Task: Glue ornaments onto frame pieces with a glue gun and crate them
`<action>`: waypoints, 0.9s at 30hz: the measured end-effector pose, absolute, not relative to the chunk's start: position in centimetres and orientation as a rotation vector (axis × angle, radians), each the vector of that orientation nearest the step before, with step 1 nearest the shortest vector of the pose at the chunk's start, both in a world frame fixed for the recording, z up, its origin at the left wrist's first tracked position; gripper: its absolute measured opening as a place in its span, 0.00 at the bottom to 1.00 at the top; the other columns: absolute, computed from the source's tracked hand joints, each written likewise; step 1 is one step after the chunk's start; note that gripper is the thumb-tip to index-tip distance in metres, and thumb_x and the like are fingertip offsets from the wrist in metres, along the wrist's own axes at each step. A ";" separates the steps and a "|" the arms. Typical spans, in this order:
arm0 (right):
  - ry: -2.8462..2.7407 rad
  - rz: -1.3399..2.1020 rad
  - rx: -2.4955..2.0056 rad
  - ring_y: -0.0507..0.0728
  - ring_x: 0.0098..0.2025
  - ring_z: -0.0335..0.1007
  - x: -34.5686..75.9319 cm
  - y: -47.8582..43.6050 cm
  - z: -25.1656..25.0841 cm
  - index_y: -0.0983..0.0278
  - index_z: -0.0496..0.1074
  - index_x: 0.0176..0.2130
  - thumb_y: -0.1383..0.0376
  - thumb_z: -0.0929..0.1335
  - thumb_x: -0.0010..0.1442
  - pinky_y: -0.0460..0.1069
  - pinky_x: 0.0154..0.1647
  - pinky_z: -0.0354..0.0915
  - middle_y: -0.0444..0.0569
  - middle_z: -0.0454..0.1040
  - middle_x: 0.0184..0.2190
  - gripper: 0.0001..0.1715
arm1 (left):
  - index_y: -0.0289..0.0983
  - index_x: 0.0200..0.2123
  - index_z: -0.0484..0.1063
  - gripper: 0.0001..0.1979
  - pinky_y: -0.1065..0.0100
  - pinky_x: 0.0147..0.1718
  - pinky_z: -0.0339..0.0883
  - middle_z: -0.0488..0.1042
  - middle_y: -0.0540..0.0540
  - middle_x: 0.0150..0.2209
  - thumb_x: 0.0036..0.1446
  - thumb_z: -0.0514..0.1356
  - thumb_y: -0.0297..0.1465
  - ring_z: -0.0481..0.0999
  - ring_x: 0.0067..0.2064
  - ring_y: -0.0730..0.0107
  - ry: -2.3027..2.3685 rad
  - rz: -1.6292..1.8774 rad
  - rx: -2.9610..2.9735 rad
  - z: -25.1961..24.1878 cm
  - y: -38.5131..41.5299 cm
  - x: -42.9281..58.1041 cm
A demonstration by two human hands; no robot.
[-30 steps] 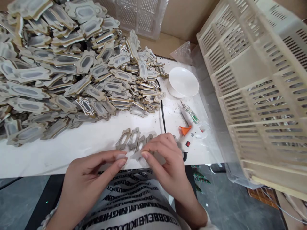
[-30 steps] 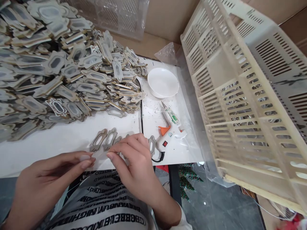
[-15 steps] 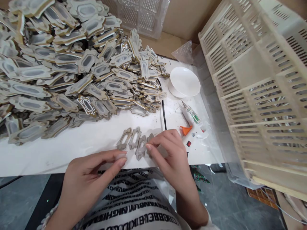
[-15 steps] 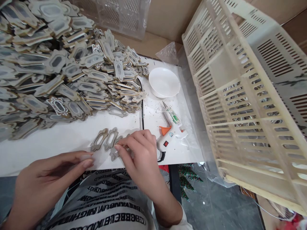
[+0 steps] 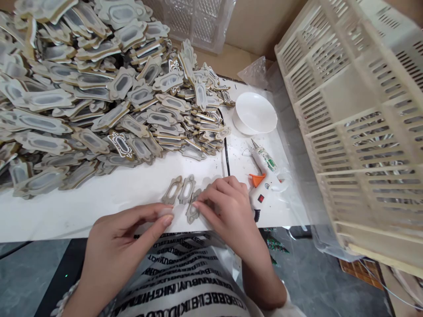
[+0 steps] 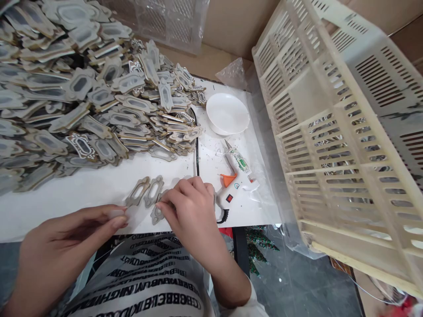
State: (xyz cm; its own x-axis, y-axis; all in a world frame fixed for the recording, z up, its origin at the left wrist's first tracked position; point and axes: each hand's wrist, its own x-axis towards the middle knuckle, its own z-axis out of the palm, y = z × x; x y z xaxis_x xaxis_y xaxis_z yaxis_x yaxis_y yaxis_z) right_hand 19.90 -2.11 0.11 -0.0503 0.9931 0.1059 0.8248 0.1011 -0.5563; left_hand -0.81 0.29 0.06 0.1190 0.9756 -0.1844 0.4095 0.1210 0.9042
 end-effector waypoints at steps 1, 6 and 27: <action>-1.937 0.459 -1.778 0.60 0.39 0.64 19.9 -2.1 0.0 0.60 0.77 0.34 0.63 0.77 0.62 0.53 0.38 0.52 0.44 0.75 0.31 0.07 | 0.50 0.31 0.83 0.03 0.81 0.35 0.78 0.85 0.58 0.32 0.52 0.70 0.40 0.84 0.31 0.74 1.445 0.754 1.444 0.0 0.3 -0.8; -1.972 0.387 -1.798 0.60 0.38 0.64 19.7 -2.3 -0.6 0.59 0.77 0.40 0.61 0.79 0.58 0.53 0.38 0.54 0.44 0.74 0.34 0.12 | 0.49 0.32 0.84 0.04 0.81 0.33 0.77 0.85 0.57 0.31 0.52 0.69 0.39 0.83 0.30 0.73 1.444 0.750 1.446 -0.1 0.3 -0.8; -1.716 0.487 -1.598 0.56 0.37 0.68 19.2 -2.5 0.5 0.60 0.75 0.37 0.60 0.69 0.70 0.52 0.40 0.61 0.43 0.76 0.31 0.09 | 0.47 0.32 0.84 0.06 0.76 0.30 0.79 0.85 0.53 0.31 0.53 0.69 0.40 0.83 0.29 0.69 1.358 0.715 1.428 0.0 0.5 -0.7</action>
State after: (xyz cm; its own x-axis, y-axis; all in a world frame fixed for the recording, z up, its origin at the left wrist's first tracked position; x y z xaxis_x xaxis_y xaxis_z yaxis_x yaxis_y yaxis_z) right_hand 19.18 -2.50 0.53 0.0382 0.9671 0.2515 0.6912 0.1561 -0.7056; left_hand -0.71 0.50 0.02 0.1951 0.9577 -0.2116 0.3680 0.1285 0.9209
